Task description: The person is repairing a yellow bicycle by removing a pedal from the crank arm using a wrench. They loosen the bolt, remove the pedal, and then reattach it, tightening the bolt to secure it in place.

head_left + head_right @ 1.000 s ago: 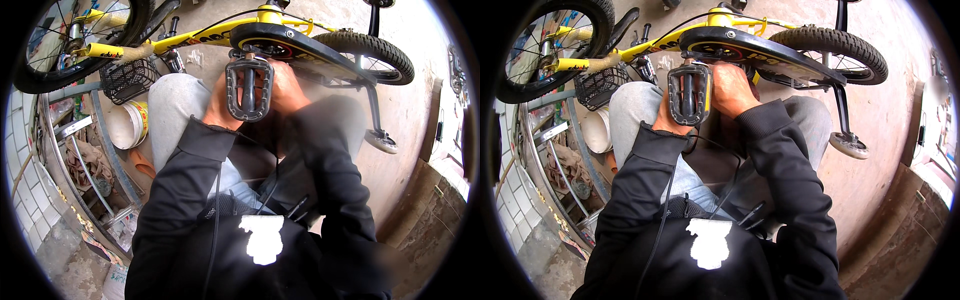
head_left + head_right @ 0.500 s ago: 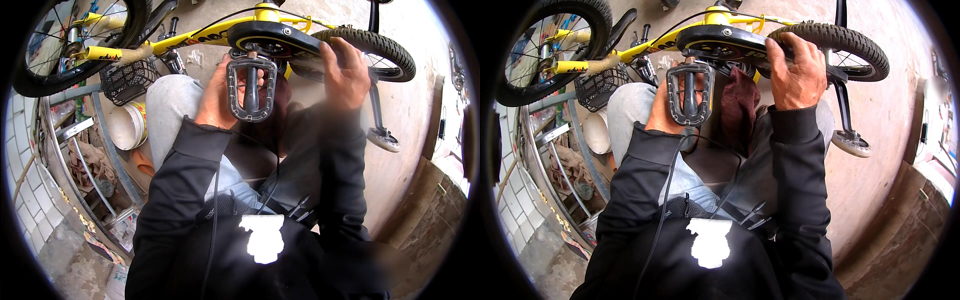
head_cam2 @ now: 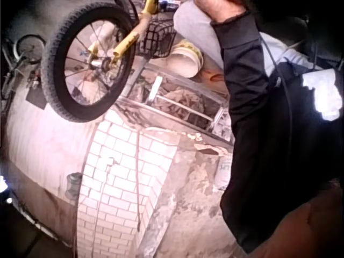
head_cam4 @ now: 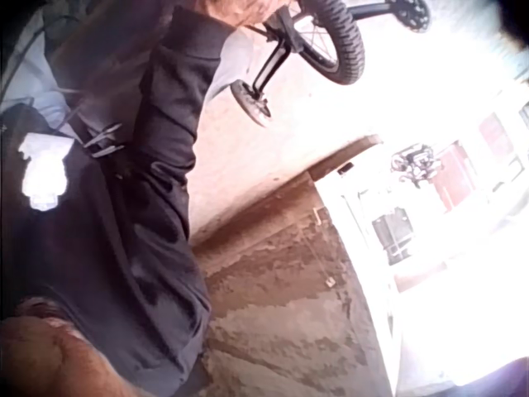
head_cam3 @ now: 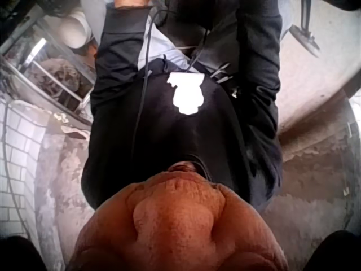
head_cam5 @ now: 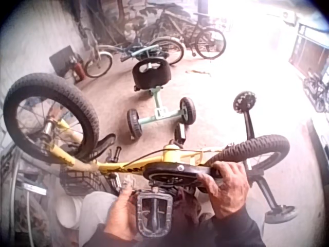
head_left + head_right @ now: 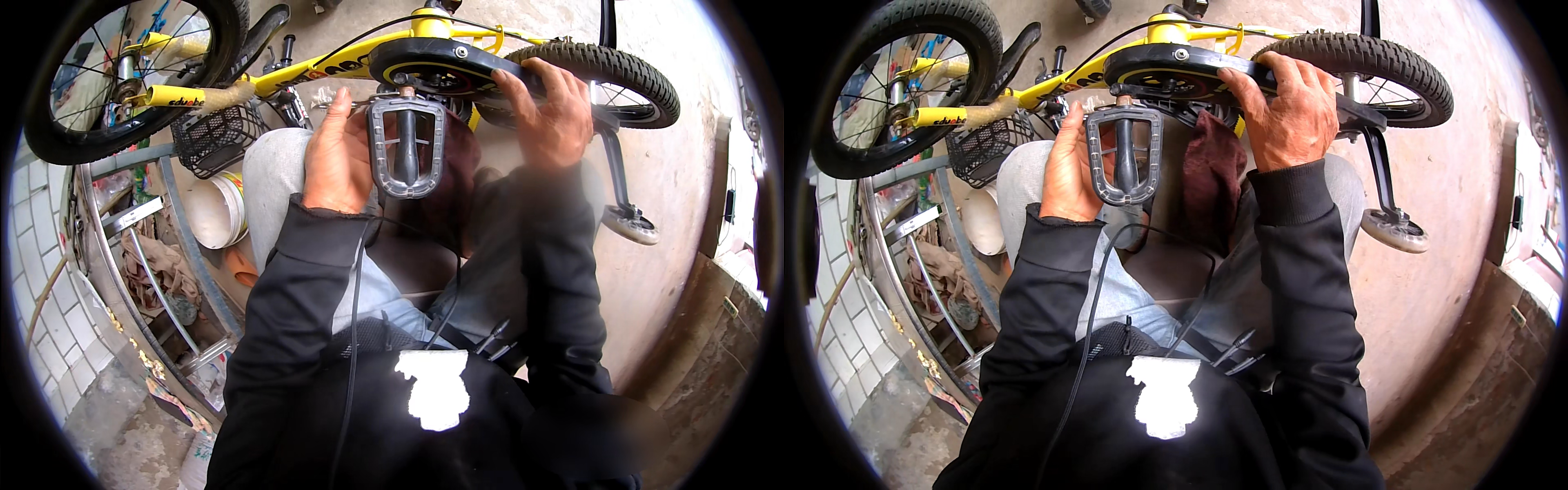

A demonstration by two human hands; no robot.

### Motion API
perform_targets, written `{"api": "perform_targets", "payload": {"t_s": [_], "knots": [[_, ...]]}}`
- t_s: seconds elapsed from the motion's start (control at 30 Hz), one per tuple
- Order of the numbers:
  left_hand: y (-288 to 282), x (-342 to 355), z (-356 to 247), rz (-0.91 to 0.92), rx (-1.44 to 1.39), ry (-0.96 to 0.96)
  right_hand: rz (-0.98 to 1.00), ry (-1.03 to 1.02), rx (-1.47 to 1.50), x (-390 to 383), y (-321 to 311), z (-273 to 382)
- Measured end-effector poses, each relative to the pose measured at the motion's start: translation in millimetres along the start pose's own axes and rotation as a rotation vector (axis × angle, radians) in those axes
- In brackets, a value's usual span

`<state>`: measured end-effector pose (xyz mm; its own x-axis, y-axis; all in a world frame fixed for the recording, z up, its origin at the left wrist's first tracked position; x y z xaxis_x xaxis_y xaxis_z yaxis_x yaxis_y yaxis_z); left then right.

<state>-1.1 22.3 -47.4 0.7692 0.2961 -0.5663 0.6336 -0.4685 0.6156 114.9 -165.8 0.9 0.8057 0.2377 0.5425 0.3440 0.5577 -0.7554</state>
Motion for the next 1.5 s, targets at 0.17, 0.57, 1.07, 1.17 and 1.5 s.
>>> {"api": "perform_targets", "payload": {"t_s": [0.17,0.57,1.07,1.17,1.5], "knots": [[-1,2,-9,0.036,0.098,0.148,-0.060,-0.098,0.175,-1,5,10],[22,-5,-34,-0.042,0.306,0.444,-0.021,-0.072,0.180,2,6,6],[29,-6,-36,-0.065,0.373,0.561,0.050,0.423,0.756,-36,-20,31],[24,-13,-47,-0.099,0.404,0.723,0.025,0.450,0.767,-43,-24,30],[61,-104,-50,0.237,1.140,1.454,0.485,0.694,1.244,-43,-98,87]]}}
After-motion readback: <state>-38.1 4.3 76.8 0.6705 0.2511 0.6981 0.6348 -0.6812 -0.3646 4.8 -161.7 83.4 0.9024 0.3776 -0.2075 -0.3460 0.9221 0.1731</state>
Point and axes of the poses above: each hand's wrist, its own x-axis towards the middle knuckle, its own y-axis out of the palm, z = x × y, the point moved 3 cm from there along x, towards the middle knuckle, and after that the axes turned 3 degrees about -z, right-handed, at the moved point
